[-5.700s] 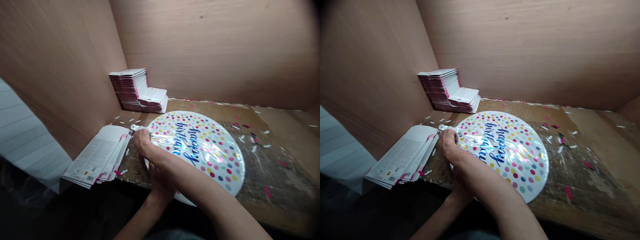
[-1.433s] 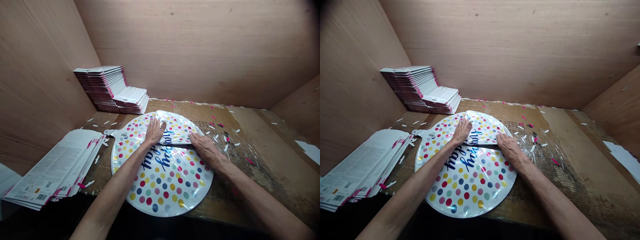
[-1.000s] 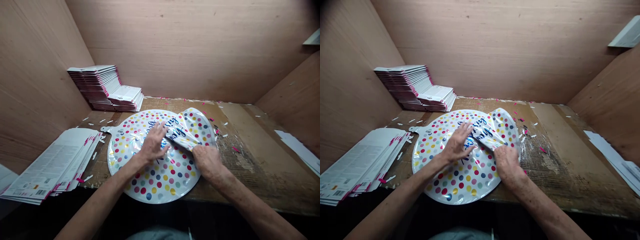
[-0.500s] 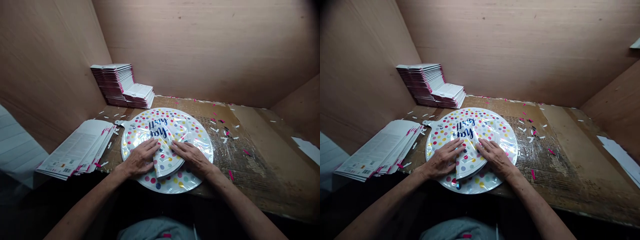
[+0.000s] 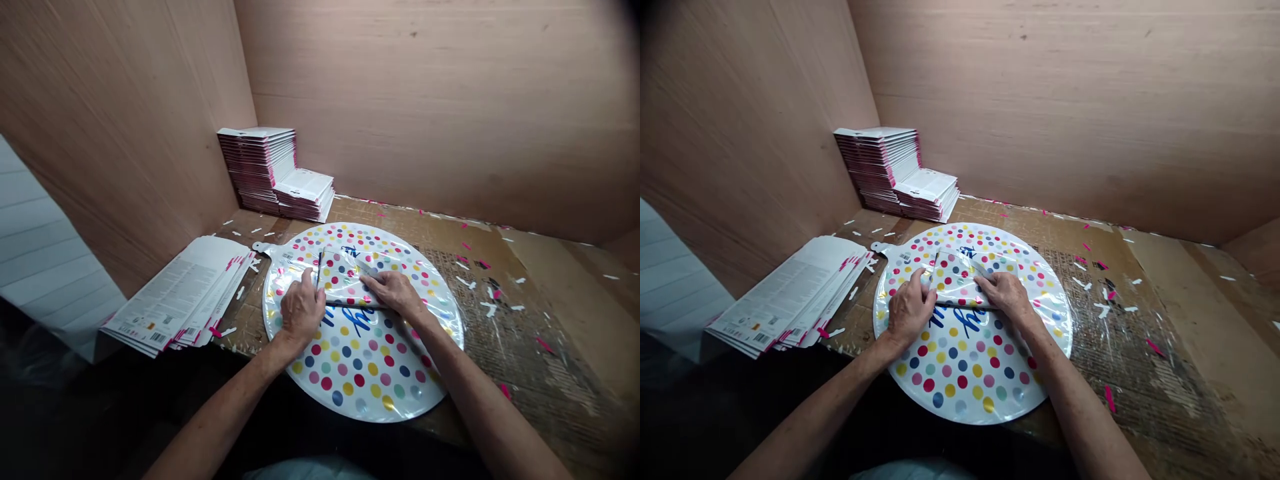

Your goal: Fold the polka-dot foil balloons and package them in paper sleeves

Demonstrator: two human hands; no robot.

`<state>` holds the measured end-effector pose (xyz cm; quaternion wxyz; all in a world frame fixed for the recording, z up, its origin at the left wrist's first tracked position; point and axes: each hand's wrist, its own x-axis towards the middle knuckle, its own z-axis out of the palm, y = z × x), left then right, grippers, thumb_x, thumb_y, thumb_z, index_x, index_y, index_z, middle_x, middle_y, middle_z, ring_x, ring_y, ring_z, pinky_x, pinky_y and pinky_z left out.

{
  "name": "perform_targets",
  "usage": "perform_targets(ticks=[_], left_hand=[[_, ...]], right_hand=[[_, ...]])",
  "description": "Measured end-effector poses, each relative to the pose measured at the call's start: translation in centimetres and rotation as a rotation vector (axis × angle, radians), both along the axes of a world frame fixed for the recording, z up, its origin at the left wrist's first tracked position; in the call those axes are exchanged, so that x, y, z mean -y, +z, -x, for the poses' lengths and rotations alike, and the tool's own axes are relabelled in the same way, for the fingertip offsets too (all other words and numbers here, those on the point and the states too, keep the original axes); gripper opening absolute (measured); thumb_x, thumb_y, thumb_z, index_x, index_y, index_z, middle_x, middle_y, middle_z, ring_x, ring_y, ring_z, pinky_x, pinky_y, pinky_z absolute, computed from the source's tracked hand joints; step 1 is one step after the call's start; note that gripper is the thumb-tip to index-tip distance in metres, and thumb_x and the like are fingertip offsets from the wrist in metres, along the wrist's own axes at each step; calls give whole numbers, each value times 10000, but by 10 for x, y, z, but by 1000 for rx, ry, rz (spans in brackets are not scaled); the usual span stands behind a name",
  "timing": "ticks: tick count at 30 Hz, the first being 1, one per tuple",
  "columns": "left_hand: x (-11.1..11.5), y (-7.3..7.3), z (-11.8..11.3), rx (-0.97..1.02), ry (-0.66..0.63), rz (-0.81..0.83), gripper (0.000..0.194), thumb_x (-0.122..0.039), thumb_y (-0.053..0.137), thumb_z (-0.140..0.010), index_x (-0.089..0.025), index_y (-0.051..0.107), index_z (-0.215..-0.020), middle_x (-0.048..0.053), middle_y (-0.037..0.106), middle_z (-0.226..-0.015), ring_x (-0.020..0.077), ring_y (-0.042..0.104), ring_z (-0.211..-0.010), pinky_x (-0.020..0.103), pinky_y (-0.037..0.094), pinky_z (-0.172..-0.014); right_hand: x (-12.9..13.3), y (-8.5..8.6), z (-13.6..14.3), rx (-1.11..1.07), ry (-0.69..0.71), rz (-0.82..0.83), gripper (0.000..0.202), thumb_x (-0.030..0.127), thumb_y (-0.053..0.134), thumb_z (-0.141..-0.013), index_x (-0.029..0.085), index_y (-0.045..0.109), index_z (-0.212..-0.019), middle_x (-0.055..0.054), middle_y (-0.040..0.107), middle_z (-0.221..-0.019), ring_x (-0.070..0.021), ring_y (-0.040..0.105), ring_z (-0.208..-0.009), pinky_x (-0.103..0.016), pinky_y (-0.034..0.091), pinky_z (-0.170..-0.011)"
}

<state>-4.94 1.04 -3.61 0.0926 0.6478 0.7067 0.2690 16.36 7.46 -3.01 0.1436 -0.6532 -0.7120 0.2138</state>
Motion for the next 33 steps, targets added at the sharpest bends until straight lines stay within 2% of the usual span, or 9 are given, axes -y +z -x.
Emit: perform_targets(ticks=[3,6,10,15,19,22,25,28,33], left_hand=[[-6,2,-1,-197,-218,-174,557,-218,520,-899,-112,428,-1438,170,525,-1437,297,452,-1364,439,398,-1107],[-16,-7,5,-334,-385,-97,555,-394,437,-967,-151,422,-1465,120,408,-1549,331,258,-1477,526,261,-1186],[-26,-20,10,-403,-313,39,571,-412,289,-1017,-96,394,-1481,137,376,-1564,323,275,-1472,516,254,-1189],[-32,12,12,-457,-328,65,441,-273,334,-1002,-90,541,-1346,167,537,-1434,317,437,-1369,488,395,-1092],[-45,44,22,-512,-817,-24,449,-50,410,-905,-206,588,-1287,66,572,-1413,257,336,-1444,422,381,-1103],[-55,44,39,-478,-1070,73,557,-2,430,-855,-284,584,-1311,8,588,-1399,242,324,-1452,414,349,-1126],[-60,34,55,-332,-1025,226,607,-21,486,-786,-296,595,-1316,48,527,-1451,265,471,-1345,371,419,-1047],[-60,26,54,-91,-867,278,400,-171,551,-808,-197,657,-1192,94,637,-1258,249,624,-1109,315,486,-912],[-55,17,19,3,-235,169,362,-365,479,-956,-160,594,-1231,74,713,-931,237,673,-897,326,497,-811]], right_hand=[[-4,6,3,94,14,104,508,595,498,-877,207,497,-550,-23,563,-571,-162,528,-574,-276,314,-519],[5,13,6,229,12,12,453,558,468,-917,183,661,-753,-79,668,-744,-221,611,-716,-300,397,-599],[31,13,37,375,209,-465,467,401,566,-903,124,584,-1279,-196,607,-1274,-327,545,-1151,-425,434,-924],[40,10,80,563,533,-340,296,72,442,-897,64,657,-1100,-182,671,-1063,-277,599,-950,-396,476,-845],[48,2,51,429,801,-439,308,113,449,-931,81,623,-1184,-178,659,-1168,-275,593,-1031,-420,474,-918],[59,-7,9,153,921,-455,357,160,439,-960,152,587,-1285,-139,621,-1321,-259,549,-1214,-444,422,-1045],[60,-12,-15,-203,727,-339,362,210,390,-976,210,618,-1256,-96,664,-1271,-225,604,-1169,-397,473,-993],[46,-11,-12,-413,254,-194,306,306,404,-975,191,681,-1036,-54,733,-954,-196,676,-850,-300,520,-746],[9,-2,18,-105,-177,-129,316,422,493,-959,166,655,-867,-59,694,-782,-188,632,-713,-263,429,-625]])
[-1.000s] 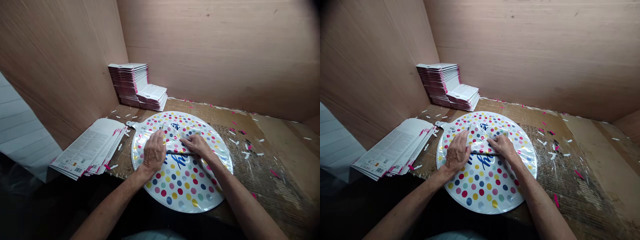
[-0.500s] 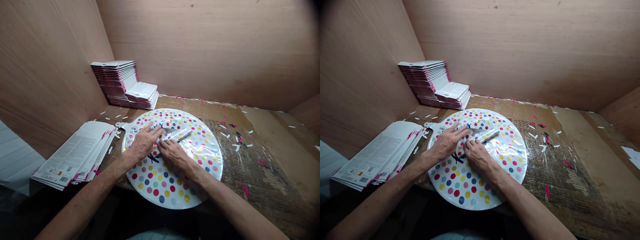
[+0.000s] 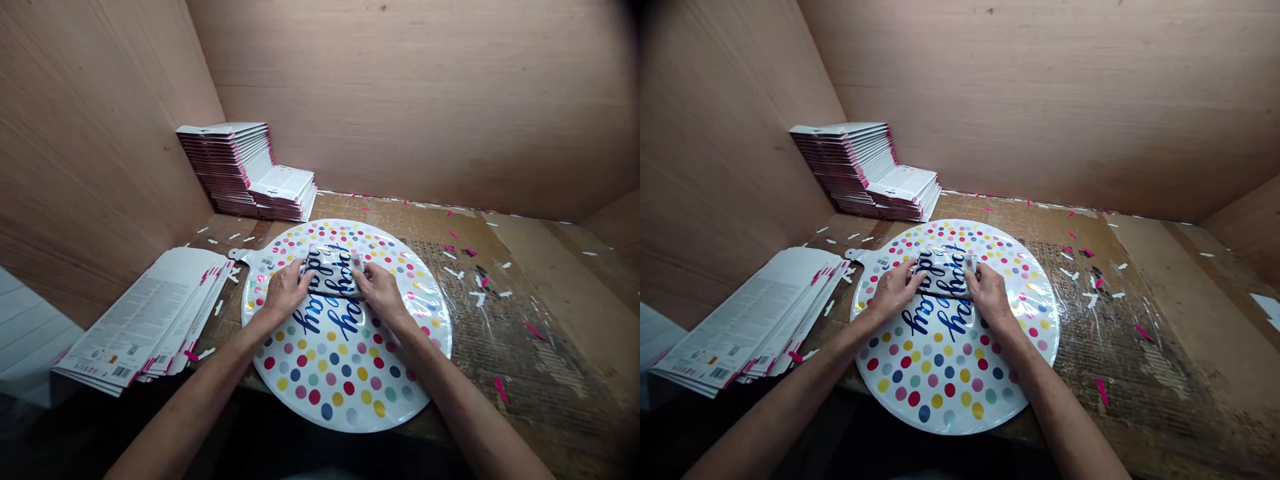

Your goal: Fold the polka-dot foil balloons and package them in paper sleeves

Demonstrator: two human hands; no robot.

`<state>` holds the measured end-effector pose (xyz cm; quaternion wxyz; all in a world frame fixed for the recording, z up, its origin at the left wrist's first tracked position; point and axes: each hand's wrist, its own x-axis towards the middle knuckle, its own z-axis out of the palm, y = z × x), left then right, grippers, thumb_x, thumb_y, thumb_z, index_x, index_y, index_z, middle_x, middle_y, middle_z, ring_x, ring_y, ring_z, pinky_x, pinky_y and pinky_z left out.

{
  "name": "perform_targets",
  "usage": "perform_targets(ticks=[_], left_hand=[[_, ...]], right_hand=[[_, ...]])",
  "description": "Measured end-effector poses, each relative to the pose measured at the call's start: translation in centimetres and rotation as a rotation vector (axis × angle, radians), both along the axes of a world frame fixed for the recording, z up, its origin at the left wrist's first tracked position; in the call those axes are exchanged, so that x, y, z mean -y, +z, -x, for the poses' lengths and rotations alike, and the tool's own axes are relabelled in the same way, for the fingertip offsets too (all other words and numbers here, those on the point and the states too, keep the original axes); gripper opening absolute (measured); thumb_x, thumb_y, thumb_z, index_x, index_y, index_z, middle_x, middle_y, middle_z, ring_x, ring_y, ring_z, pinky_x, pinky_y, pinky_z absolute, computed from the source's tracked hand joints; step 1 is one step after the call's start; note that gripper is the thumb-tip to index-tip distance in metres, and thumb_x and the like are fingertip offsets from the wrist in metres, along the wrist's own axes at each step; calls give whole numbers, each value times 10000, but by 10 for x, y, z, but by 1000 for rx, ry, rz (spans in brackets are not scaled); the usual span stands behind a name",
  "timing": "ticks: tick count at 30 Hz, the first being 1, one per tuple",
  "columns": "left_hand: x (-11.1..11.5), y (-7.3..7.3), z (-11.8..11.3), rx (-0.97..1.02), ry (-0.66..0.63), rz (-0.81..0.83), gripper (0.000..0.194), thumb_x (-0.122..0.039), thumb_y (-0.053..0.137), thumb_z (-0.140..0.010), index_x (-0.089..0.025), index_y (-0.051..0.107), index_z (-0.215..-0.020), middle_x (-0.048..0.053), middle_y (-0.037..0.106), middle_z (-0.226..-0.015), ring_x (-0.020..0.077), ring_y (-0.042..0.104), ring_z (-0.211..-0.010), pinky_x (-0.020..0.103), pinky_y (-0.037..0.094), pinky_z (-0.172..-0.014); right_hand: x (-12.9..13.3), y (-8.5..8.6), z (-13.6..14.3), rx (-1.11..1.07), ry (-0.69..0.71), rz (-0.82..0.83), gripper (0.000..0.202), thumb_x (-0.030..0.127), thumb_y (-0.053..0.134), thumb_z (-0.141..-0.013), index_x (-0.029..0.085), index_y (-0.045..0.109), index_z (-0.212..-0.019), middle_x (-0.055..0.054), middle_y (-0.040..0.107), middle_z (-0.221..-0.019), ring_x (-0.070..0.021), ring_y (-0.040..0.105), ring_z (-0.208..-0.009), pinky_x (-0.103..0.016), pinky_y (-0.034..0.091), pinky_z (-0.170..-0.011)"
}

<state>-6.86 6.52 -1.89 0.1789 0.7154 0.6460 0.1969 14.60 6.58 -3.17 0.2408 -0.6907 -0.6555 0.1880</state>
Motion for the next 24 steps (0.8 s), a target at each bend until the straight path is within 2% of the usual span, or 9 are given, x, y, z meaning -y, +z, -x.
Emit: perform_targets(ticks=[3,8,10,13,15,17,20,22,24], left_hand=[[1,-4,-16,-115,178,-61,467,-362,548,-943,-153,487,-1356,95,721,-1005,255,686,-933,338,499,-827],[2,-8,-24,-229,205,-82,466,-330,575,-936,-117,482,-1339,151,681,-1161,259,683,-981,342,529,-822],[5,-14,-27,-296,137,-186,479,-338,539,-953,-107,471,-1367,197,600,-1320,290,618,-1158,385,506,-937],[6,-27,-31,-395,-36,-269,597,-454,460,-974,-77,429,-1436,225,426,-1507,364,370,-1416,521,327,-1140],[4,-35,-30,-449,-93,-240,647,-505,390,-985,-76,406,-1468,218,362,-1551,398,270,-1460,591,231,-1168],[0,-38,-24,-468,-134,-191,650,-518,365,-987,-98,401,-1482,195,340,-1569,402,244,-1470,608,205,-1172],[-7,-38,-14,-412,-189,-140,673,-524,360,-981,-97,362,-1501,185,348,-1567,368,256,-1475,578,227,-1177],[-9,-38,-10,-325,-149,-155,695,-504,313,-990,-44,302,-1512,217,369,-1548,327,319,-1456,516,293,-1164],[-8,-40,-11,-299,-108,-196,688,-481,303,-988,-20,319,-1497,233,406,-1521,339,337,-1444,510,312,-1151]], right_hand=[[-15,5,14,341,-79,37,361,438,459,-989,159,667,-897,-112,713,-842,-232,668,-818,-285,423,-671],[-24,8,24,527,-70,149,457,463,371,-1017,134,687,-1030,-175,721,-956,-282,689,-927,-327,465,-725],[-25,10,26,541,-36,164,475,448,348,-1021,127,699,-1027,-186,717,-948,-295,691,-920,-350,481,-727],[-34,16,29,553,0,108,375,358,408,-1008,115,676,-1104,-206,693,-1019,-306,673,-961,-381,492,-770],[-45,24,34,581,121,14,319,300,526,-957,94,648,-1167,-241,645,-1143,-331,627,-1058,-413,485,-838],[-56,34,39,595,301,-32,338,301,651,-883,82,665,-1140,-251,619,-1200,-337,598,-1103,-413,479,-877],[-57,44,44,572,435,10,325,354,724,-835,107,702,-1043,-169,673,-1130,-268,633,-1026,-337,490,-852],[-42,43,42,551,437,-12,294,377,650,-902,143,683,-1077,-93,695,-1102,-208,641,-990,-290,488,-845],[-24,38,31,529,458,-55,281,394,538,-975,194,659,-1130,-38,689,-1151,-162,628,-1016,-255,478,-875]])
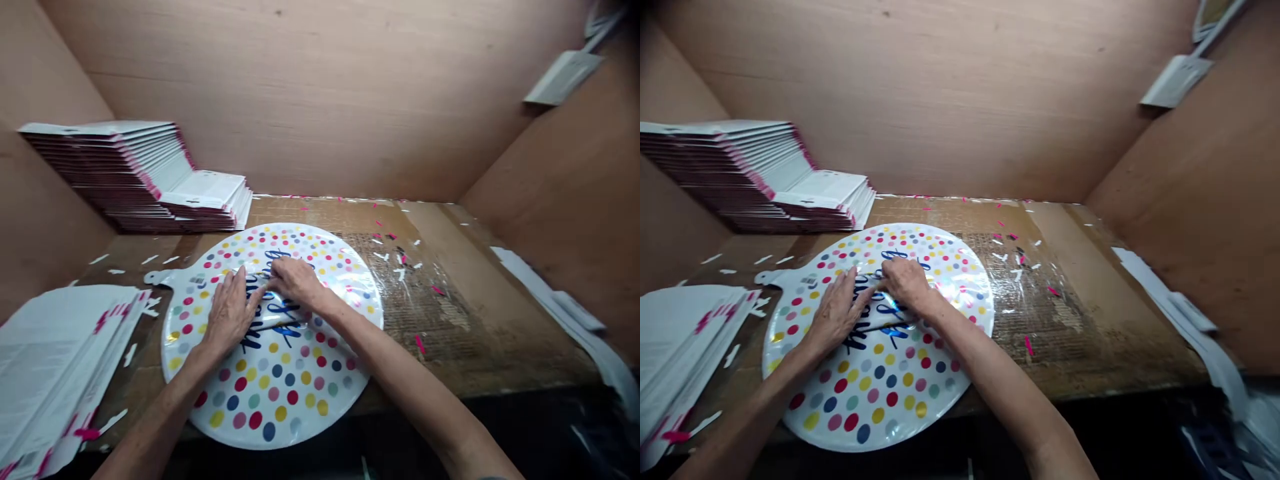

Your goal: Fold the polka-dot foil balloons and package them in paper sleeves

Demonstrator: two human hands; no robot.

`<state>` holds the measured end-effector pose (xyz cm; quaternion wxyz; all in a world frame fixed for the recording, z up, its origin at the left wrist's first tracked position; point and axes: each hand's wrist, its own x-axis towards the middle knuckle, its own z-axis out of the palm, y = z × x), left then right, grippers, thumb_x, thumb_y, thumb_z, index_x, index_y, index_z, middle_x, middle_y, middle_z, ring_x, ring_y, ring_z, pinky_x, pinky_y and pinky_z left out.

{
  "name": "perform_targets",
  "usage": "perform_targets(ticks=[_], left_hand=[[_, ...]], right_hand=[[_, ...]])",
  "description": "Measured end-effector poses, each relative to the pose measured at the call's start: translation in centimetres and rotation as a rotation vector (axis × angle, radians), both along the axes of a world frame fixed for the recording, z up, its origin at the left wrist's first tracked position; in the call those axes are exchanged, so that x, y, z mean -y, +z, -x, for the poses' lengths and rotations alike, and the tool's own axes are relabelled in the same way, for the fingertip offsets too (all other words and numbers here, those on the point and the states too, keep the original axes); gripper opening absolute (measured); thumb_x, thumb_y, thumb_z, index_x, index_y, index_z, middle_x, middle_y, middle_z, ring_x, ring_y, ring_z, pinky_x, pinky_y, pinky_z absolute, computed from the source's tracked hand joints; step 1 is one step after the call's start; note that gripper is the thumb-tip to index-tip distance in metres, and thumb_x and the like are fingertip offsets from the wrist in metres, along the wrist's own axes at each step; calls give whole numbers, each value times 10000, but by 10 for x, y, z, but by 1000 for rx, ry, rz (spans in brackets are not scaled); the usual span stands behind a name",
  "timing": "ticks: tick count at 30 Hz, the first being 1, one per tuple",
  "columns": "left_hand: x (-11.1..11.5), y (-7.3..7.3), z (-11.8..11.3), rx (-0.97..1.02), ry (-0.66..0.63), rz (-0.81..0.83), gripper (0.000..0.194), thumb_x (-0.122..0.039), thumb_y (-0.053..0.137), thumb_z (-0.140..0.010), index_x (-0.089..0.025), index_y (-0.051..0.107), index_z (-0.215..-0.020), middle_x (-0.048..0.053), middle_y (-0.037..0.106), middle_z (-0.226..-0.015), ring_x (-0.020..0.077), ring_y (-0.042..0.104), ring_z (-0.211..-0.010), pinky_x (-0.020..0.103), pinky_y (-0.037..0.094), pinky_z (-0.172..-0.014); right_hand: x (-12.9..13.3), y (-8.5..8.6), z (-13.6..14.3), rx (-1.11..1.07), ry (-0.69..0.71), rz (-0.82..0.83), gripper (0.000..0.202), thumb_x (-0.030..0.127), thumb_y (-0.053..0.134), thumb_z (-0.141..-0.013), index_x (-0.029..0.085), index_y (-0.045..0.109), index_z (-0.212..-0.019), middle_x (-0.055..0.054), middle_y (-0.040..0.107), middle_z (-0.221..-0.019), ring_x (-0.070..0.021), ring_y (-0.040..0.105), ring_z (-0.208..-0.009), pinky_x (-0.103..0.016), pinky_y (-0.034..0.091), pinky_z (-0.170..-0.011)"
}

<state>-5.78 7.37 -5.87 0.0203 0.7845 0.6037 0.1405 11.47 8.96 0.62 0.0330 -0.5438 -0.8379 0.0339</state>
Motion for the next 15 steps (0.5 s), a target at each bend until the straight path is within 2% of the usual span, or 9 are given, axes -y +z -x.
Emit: perform_targets(ticks=[3,4,6,8,11,13,15], left_hand=[[7,-3,-7,-78,-13,-85,673,-463,320,-970,-5,393,-1459,239,437,-1497,395,308,-1444,554,271,-1152],[9,-3,-10,-109,-18,-108,670,-456,314,-969,0,405,-1451,240,442,-1493,401,308,-1441,558,264,-1152],[12,-3,-13,-153,-10,-142,663,-445,292,-970,2,418,-1444,240,455,-1484,395,325,-1433,554,275,-1145],[12,-4,-13,-181,0,-159,655,-437,276,-970,-10,431,-1442,227,455,-1488,388,336,-1428,551,282,-1142],[9,-6,-11,-180,13,-164,673,-443,260,-961,-5,442,-1439,214,448,-1499,386,342,-1422,541,269,-1154],[7,-8,-10,-166,8,-158,698,-451,237,-954,11,447,-1432,217,452,-1495,385,336,-1425,538,257,-1163],[6,-9,-9,-161,5,-146,722,-465,207,-947,18,455,-1422,221,459,-1488,387,331,-1425,540,258,-1162]], right_hand=[[12,-7,-50,-53,-37,-95,358,401,453,-1012,221,592,-1288,-46,563,-1408,-156,524,-1239,-259,397,-1034],[8,-8,-76,-83,-120,-152,406,389,433,-1018,203,540,-1363,-69,487,-1489,-169,452,-1329,-286,340,-1098],[-11,-6,-138,-76,-306,-206,483,315,358,-1029,67,443,-1436,-195,373,-1547,-268,322,-1429,-442,247,-1158],[-36,-3,-200,-48,-559,-113,554,366,288,-1040,96,308,-1523,-185,209,-1621,-300,189,-1488,-532,166,-1173],[-68,-4,-264,-33,-571,-37,557,384,276,-1040,105,332,-1519,-209,221,-1611,-316,201,-1488,-570,159,-1163],[-78,-10,-284,-32,-519,-11,537,377,260,-1044,119,374,-1501,-210,286,-1588,-292,257,-1473,-537,214,-1156],[-79,-18,-290,-38,-453,8,535,397,256,-1046,142,386,-1498,-192,320,-1578,-272,279,-1466,-503,241,-1153]])
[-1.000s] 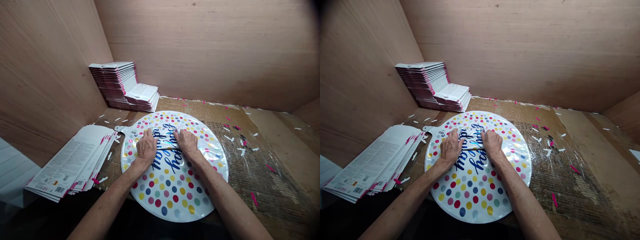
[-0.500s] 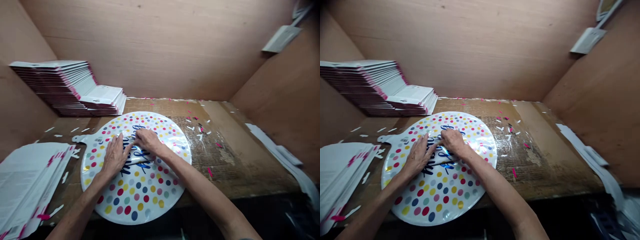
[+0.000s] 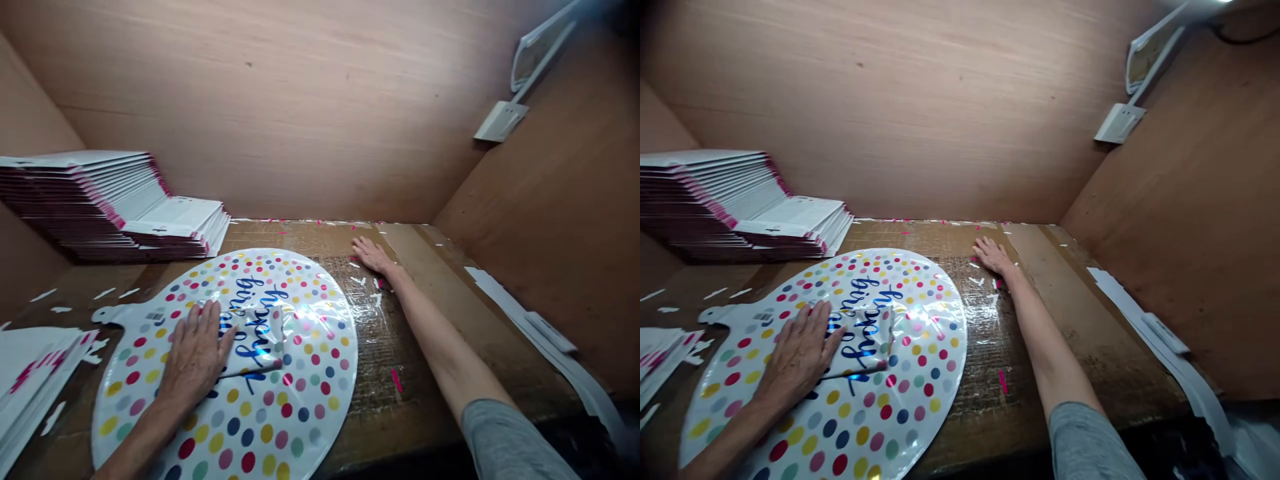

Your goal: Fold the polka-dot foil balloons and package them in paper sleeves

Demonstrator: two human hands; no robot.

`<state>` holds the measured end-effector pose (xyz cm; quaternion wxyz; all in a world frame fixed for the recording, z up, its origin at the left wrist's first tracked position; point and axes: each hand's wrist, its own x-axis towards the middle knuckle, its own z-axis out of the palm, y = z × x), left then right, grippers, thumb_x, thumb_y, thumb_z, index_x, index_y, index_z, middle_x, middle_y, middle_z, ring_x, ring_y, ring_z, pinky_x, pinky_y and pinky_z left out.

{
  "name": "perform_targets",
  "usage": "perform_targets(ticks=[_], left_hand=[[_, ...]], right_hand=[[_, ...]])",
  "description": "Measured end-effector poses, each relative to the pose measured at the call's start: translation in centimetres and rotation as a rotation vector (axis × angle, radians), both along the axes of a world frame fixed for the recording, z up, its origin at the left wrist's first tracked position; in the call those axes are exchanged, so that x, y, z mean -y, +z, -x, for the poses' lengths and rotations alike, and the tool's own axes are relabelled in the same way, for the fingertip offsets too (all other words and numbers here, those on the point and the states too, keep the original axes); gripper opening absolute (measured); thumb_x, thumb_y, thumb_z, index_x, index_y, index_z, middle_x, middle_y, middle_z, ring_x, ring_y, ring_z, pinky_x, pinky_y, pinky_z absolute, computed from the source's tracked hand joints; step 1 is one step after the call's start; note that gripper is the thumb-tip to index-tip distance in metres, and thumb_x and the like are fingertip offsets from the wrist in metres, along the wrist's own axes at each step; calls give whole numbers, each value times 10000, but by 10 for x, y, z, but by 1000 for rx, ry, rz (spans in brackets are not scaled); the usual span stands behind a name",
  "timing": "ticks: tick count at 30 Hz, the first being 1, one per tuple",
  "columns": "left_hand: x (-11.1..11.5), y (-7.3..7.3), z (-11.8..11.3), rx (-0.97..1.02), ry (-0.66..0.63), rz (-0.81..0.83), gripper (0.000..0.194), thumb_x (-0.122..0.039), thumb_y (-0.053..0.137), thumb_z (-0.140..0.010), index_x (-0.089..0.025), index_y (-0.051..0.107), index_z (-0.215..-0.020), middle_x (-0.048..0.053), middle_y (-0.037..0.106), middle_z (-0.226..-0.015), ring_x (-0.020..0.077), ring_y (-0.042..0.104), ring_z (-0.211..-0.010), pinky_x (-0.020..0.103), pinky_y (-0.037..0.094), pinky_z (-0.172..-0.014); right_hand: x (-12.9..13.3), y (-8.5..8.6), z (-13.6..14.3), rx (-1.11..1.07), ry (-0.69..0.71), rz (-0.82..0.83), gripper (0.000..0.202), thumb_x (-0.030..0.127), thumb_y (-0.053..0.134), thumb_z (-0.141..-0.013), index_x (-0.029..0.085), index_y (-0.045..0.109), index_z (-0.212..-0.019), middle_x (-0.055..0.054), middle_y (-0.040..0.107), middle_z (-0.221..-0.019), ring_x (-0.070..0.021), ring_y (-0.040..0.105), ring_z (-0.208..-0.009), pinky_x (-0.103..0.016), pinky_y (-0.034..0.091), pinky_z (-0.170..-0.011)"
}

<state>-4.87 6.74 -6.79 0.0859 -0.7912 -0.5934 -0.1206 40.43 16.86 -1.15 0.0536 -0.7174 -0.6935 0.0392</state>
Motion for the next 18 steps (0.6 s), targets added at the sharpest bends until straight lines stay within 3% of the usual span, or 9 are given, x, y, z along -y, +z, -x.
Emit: perform_targets(ticks=[3,6,9,11,13,16,18], left_hand=[[-2,2,-1,-36,20,27,759,-498,152,-941,10,451,-1420,218,465,-1483,384,335,-1422,538,274,-1154],[-2,10,-6,-91,36,55,789,-507,85,-943,15,438,-1419,219,467,-1479,376,340,-1416,526,286,-1150],[-1,19,-11,-127,30,78,769,-483,84,-948,22,437,-1408,223,466,-1473,371,347,-1407,519,301,-1143],[-1,22,-13,-141,17,90,736,-469,116,-952,16,435,-1405,221,470,-1467,367,358,-1397,514,322,-1128],[-2,23,-12,-148,10,91,711,-461,140,-961,13,437,-1400,222,476,-1460,366,374,-1383,510,339,-1112],[-3,22,-10,-141,-8,87,687,-450,159,-983,13,436,-1408,223,463,-1474,370,364,-1391,520,326,-1116],[-1,20,-10,-126,-18,104,668,-436,197,-990,19,431,-1419,231,442,-1491,382,342,-1409,531,303,-1128]], right_hand=[[15,-10,2,-28,139,4,537,415,278,-1045,165,372,-1511,-138,287,-1604,-241,223,-1487,-447,181,-1183],[58,-15,9,-71,299,29,520,356,331,-1037,164,361,-1520,-75,257,-1620,-181,164,-1503,-367,129,-1209],[140,-15,21,-109,468,79,547,323,421,-1000,168,355,-1520,-44,269,-1612,-161,135,-1509,-380,121,-1234],[210,-13,28,-130,605,81,567,316,378,-1005,132,306,-1536,-78,258,-1610,-196,110,-1514,-466,140,-1236],[283,-11,33,-154,646,80,587,306,384,-996,143,275,-1549,-82,276,-1602,-219,131,-1508,-508,189,-1226],[373,-6,35,-218,626,49,597,317,476,-958,250,334,-1533,-93,459,-1505,-238,397,-1409,-481,399,-1142],[401,-2,38,-250,537,-111,521,300,557,-921,396,480,-1427,-87,665,-1283,-207,672,-1119,-332,594,-877]])
